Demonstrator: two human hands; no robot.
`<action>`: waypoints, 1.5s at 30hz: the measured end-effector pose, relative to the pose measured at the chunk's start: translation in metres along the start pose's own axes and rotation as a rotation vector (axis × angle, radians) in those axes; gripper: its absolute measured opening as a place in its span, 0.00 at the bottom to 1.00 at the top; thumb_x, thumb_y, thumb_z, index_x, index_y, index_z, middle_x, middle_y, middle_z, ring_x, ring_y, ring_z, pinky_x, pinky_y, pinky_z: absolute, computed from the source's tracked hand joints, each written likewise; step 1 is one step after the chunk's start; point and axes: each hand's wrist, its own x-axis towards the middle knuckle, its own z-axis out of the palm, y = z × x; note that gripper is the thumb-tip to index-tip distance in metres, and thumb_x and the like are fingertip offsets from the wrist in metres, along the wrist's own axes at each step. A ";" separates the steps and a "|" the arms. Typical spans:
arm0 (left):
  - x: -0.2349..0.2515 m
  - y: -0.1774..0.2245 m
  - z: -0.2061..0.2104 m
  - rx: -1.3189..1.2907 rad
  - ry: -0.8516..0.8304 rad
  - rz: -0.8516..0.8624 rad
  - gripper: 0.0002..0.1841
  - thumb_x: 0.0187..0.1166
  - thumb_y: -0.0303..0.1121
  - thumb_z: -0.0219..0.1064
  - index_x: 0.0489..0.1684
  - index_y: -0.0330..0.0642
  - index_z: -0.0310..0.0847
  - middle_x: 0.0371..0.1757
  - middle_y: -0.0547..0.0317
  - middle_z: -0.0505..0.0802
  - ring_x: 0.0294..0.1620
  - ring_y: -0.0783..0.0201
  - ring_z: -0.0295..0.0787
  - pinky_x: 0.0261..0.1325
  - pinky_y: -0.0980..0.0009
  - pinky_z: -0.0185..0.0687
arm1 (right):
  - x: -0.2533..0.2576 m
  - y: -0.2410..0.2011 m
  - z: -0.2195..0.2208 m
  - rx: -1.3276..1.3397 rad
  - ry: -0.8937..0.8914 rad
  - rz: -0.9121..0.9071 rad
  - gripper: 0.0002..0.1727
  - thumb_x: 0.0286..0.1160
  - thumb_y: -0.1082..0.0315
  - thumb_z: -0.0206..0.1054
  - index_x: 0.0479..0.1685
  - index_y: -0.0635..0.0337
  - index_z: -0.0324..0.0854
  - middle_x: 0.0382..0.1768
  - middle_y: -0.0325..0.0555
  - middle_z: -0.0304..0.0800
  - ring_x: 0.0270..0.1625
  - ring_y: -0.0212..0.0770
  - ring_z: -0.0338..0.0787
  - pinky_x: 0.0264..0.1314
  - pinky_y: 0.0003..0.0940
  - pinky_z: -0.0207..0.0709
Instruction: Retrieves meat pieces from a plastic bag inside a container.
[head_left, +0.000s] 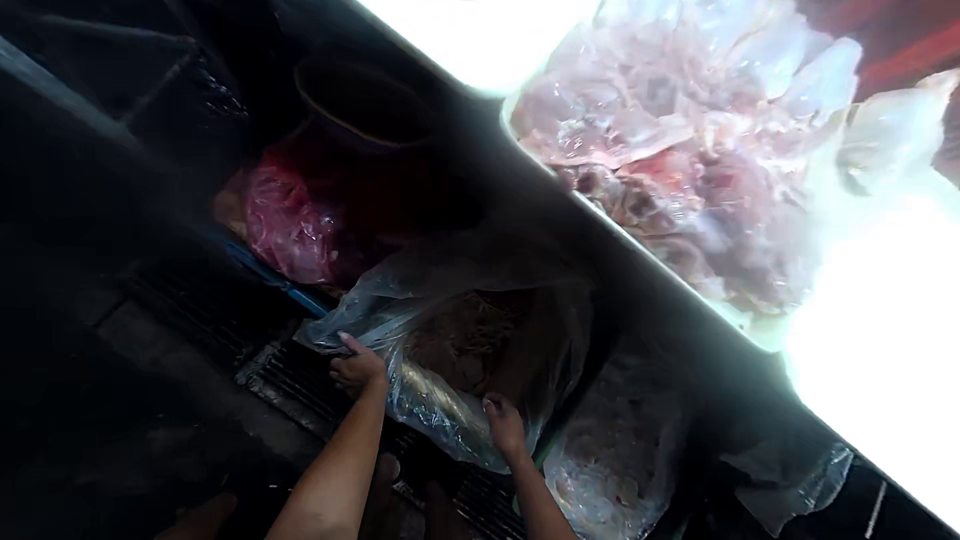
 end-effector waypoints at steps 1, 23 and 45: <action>0.002 0.000 0.009 0.025 0.060 0.032 0.43 0.88 0.68 0.37 0.73 0.35 0.79 0.75 0.34 0.83 0.79 0.37 0.77 0.76 0.41 0.73 | 0.016 -0.004 0.001 -0.139 -0.027 -0.030 0.23 0.89 0.54 0.60 0.73 0.56 0.82 0.69 0.52 0.88 0.73 0.46 0.87 0.81 0.50 0.76; 0.020 -0.011 0.026 0.168 0.058 0.287 0.35 0.95 0.51 0.34 0.66 0.29 0.80 0.65 0.37 0.88 0.73 0.46 0.83 0.78 0.53 0.73 | 0.252 -0.036 0.006 0.234 0.102 -0.024 0.22 0.80 0.65 0.71 0.69 0.68 0.79 0.58 0.59 0.90 0.55 0.46 0.93 0.57 0.42 0.90; 0.016 -0.010 0.034 0.171 0.130 0.323 0.35 0.96 0.52 0.34 0.63 0.31 0.84 0.66 0.39 0.90 0.72 0.47 0.86 0.74 0.50 0.77 | 0.250 -0.006 0.027 -0.419 -0.126 -0.123 0.39 0.82 0.31 0.55 0.81 0.49 0.77 0.76 0.55 0.82 0.81 0.56 0.78 0.86 0.62 0.65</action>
